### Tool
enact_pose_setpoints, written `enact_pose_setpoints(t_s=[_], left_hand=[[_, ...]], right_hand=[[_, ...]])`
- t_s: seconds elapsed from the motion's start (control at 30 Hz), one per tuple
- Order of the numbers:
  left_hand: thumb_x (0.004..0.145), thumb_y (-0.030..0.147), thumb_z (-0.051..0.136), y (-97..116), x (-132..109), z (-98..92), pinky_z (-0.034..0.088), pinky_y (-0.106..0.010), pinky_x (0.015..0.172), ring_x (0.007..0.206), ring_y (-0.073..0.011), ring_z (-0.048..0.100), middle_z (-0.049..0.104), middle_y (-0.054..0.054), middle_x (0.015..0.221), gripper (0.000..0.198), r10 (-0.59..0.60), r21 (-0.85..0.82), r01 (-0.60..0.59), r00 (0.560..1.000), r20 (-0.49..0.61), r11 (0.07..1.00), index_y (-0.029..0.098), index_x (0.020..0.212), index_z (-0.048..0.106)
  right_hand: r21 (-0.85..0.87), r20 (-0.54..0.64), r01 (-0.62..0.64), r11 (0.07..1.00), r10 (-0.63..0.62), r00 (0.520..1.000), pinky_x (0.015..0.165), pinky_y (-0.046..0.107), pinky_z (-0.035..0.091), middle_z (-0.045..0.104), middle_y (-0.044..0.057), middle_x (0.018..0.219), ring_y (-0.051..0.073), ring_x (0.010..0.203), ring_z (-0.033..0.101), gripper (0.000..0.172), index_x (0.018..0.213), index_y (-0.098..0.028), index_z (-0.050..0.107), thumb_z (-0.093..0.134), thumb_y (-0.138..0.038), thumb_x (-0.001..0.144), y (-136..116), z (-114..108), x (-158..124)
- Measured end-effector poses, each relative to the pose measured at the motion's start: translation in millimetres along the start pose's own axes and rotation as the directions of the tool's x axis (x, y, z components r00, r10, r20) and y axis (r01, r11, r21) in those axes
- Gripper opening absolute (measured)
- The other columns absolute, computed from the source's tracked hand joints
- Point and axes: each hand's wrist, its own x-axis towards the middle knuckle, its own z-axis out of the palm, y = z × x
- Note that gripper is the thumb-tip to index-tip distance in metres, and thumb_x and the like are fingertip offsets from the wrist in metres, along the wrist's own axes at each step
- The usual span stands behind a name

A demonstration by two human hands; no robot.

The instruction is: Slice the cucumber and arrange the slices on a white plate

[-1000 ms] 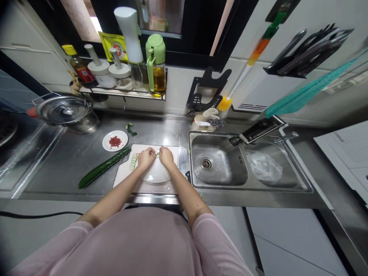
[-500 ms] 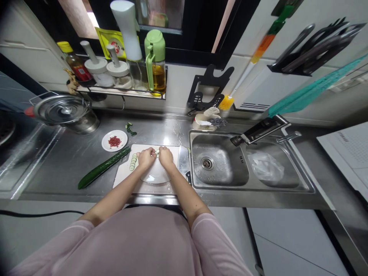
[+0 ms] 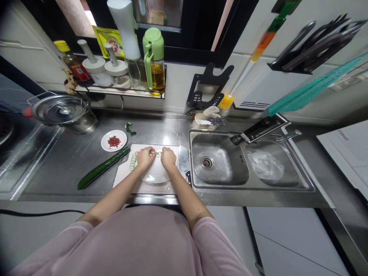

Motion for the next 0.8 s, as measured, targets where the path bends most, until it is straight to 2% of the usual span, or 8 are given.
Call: enact_pose_setpoints(t_s=[0.53, 0.8], left_hand=[[0.085, 0.037, 0.055, 1.9, 9.0, 5.4, 0.03, -0.04, 0.089, 0.102, -0.0266, 0.057, 0.07, -0.005, 0.099, 0.017, 0.054, 0.047, -0.055, 0.998, 0.011, 0.997, 0.025, 0.09, 0.067], [0.084, 0.038, 0.057, 2.4, 9.3, 3.9, 0.029, -0.04, 0.091, 0.104, -0.0262, 0.057, 0.071, -0.005, 0.099, 0.017, 0.017, 0.002, -0.017, 1.0, 0.018, 1.0, 0.025, 0.089, 0.067]], right_hand=[[0.008, 0.061, -0.079, 0.997, 0.078, 0.995, 0.078, 0.029, 0.041, 0.066, 0.011, 0.11, 0.021, 0.101, 0.061, 0.024, 0.113, -0.021, 0.056, 0.043, -0.033, 0.098, -5.9, 6.7, -9.1], [0.018, 0.048, -0.073, 0.997, 0.072, 0.996, 0.076, 0.028, 0.04, 0.067, 0.01, 0.107, 0.021, 0.098, 0.062, 0.023, 0.111, -0.021, 0.057, 0.042, -0.033, 0.097, -5.0, 7.5, -10.5]])
